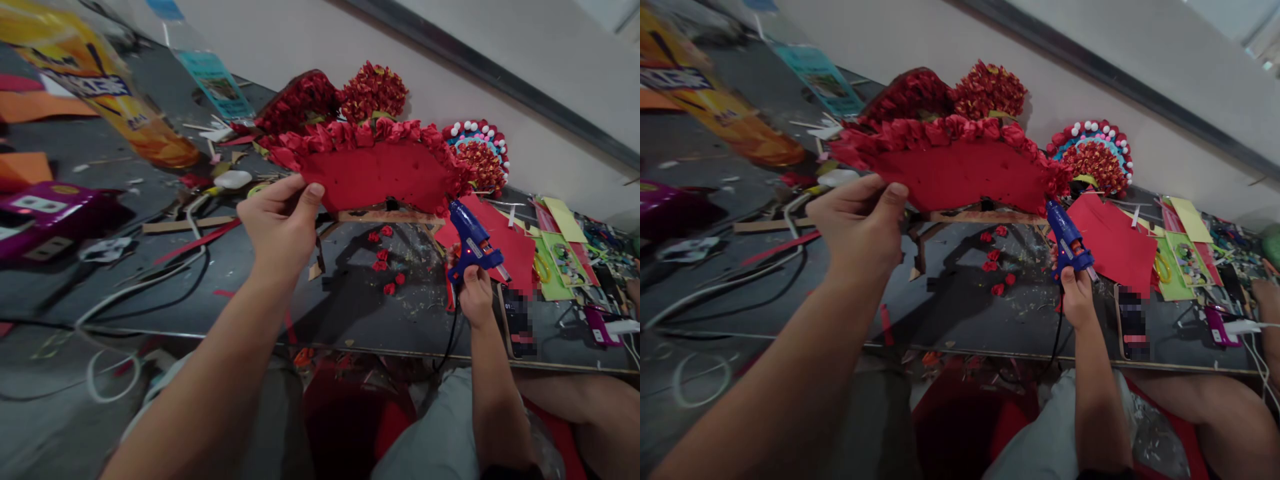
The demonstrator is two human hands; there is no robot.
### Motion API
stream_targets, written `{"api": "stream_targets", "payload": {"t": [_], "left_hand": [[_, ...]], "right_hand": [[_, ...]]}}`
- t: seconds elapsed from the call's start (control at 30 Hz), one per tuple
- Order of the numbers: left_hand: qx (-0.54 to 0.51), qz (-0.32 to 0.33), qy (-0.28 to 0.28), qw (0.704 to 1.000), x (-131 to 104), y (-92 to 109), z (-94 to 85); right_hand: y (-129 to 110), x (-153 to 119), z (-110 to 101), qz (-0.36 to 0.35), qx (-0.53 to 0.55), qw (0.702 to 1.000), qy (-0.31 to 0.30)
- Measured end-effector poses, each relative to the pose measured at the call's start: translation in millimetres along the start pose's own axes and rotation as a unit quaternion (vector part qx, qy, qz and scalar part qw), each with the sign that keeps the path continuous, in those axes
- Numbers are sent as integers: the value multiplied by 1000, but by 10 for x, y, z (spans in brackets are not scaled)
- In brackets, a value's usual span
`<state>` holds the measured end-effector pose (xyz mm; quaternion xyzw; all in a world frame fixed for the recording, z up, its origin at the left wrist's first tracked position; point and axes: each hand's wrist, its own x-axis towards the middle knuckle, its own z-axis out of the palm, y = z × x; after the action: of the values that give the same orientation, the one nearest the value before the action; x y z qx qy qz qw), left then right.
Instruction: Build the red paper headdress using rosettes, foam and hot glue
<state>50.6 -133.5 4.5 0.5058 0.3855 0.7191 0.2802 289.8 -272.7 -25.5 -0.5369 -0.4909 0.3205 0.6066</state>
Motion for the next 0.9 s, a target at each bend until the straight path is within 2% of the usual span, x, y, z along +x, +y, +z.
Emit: {"api": "stream_targets", "payload": {"t": [0.47,0.7,0.9], "left_hand": [[8,14,-9,1000,1,26,-9],[-11,10,20,1000,13,-56,0],[-12,13,22,1000,21,-101,-11]], "right_hand": [[31,-17,-35,-3,-53,999,-8],[47,-9,-49,8,-54,998,3],[19,-16,-37,25,-56,998,11]]}}
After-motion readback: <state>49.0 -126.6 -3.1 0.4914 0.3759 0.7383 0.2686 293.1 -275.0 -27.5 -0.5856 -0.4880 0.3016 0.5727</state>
